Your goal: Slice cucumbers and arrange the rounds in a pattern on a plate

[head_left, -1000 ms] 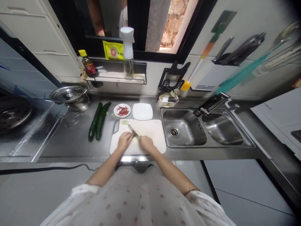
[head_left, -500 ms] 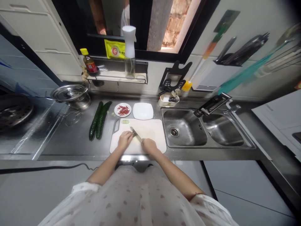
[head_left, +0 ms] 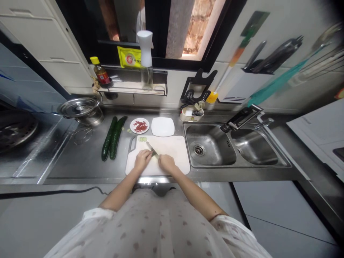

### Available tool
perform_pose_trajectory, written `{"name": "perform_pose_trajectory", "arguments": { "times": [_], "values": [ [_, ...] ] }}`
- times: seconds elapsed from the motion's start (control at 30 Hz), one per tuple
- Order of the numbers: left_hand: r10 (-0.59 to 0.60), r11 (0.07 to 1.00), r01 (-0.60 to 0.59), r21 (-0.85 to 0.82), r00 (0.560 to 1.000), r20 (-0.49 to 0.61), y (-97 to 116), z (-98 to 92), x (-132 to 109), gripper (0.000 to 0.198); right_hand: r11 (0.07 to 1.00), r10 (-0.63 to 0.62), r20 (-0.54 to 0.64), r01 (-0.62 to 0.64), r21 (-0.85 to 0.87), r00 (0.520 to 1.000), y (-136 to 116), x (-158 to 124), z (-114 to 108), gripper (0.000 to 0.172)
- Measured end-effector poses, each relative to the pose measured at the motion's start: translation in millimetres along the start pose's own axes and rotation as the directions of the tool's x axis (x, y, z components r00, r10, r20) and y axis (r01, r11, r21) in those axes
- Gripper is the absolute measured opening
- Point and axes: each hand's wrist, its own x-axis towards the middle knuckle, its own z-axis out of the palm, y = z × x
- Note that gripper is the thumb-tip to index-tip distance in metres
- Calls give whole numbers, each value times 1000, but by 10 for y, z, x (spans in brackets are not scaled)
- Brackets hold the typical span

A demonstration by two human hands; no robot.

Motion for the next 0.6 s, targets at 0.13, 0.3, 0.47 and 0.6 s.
{"name": "perform_pose_trajectory", "arguments": {
  "times": [0.13,0.3,0.47,0.6],
  "values": [
    [-10,1000,10,-4,1000,4,2,-7,0,23,1000,7,-1,-7,-9,1000,65,-59,47,34],
    [-3,1000,3,-11,1000,5,10,-11,1,23,1000,-2,3,2,-22,1000,77,-58,46,33],
    [5,1000,-5,1,1000,4,6,-3,-1,22,999,-7,30,8,-31,1000,-5,19,-19,33],
    [6,1000,-6,9,1000,16,4,-6,-1,22,1000,-1,27,2,-19,1000,-60,87,-50,34]
  ]
}}
